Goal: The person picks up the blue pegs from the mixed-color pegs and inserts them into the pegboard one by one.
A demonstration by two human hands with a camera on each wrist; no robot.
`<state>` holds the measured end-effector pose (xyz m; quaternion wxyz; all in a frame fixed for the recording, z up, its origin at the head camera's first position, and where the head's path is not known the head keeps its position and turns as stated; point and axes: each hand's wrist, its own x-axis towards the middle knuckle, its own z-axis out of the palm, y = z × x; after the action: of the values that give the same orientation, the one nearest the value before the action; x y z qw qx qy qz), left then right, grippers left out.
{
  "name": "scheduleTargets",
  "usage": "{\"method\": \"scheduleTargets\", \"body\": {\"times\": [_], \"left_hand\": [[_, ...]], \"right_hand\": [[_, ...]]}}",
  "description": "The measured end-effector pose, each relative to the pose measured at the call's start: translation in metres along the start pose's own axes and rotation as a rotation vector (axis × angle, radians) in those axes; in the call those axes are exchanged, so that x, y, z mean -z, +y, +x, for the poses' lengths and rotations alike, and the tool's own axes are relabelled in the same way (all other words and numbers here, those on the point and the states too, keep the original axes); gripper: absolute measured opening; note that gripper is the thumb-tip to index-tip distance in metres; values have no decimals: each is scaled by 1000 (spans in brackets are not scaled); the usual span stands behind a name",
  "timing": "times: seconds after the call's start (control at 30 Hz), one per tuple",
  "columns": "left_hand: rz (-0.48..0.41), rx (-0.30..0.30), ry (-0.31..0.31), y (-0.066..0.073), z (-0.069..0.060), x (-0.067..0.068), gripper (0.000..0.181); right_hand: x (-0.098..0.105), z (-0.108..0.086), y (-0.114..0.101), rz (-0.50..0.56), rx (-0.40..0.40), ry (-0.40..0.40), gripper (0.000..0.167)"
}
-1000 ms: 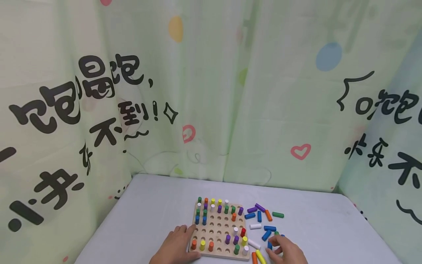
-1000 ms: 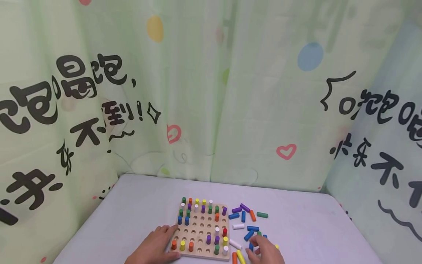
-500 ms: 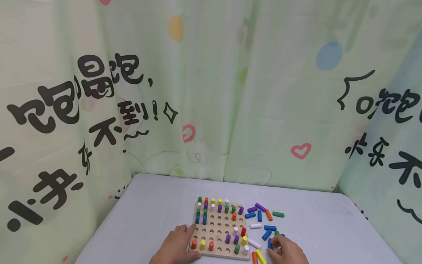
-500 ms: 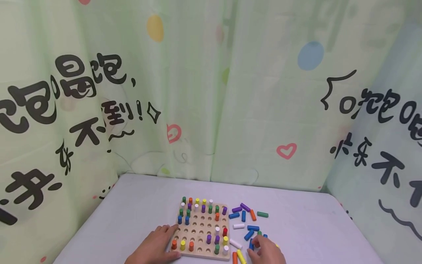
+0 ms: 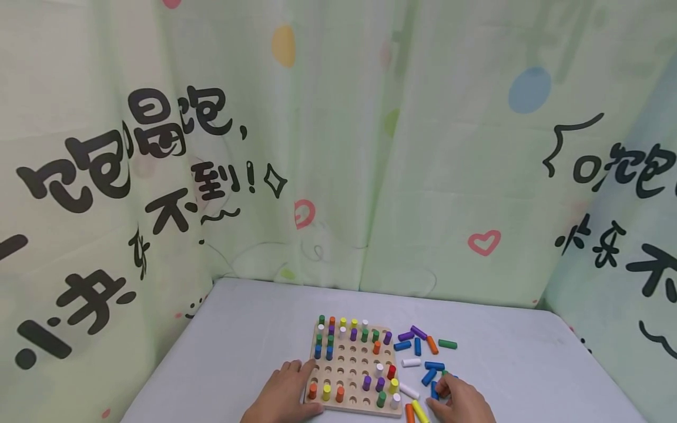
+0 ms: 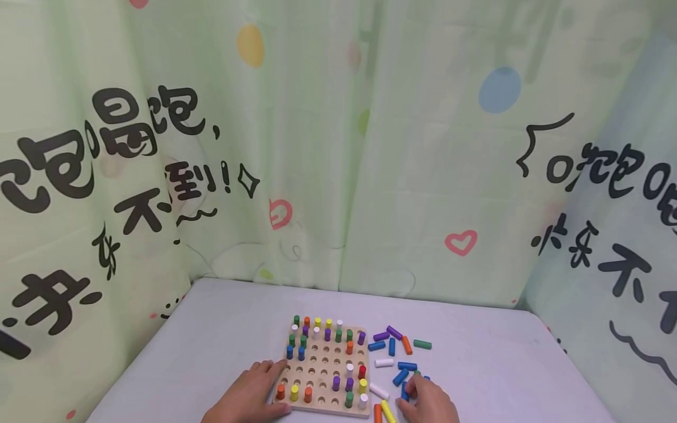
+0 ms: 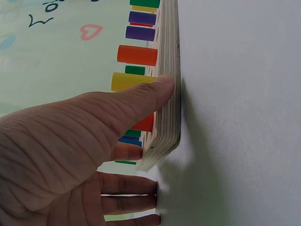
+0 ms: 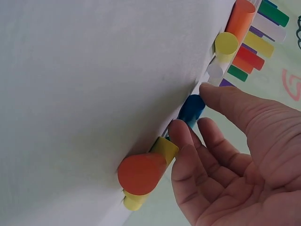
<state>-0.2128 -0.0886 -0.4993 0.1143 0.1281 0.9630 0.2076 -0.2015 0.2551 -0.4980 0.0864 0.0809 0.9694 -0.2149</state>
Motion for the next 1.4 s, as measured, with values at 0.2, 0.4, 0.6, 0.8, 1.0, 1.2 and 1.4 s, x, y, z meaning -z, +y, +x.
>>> {"method": "scheduleTargets", "body": {"times": [0.2,0.4,0.6,0.8,1.0,1.2,1.4], "left_hand": [[-9,16,-6,0,0,0,77],[2,1,0,0,-1,2,77],[7,1,-5,1,-1,2,77],[8,8,-23,-1,1,1,78],[1,8,-17,-1,1,1,79],[-2,-4,-4,-2,0,0,80],[-9,6,-9,0,0,2,80]], "right_hand": [[1,0,-2,-19,5,5,24],[1,1,-3,-2,-17,4,21],[1,1,2,29,-35,-10,19],[0,1,9,92,-7,24,17],[2,-3,2,134,41,113,16],[2,-5,-11,183,74,151,15],[2,-8,-30,207,107,156,17]]}}
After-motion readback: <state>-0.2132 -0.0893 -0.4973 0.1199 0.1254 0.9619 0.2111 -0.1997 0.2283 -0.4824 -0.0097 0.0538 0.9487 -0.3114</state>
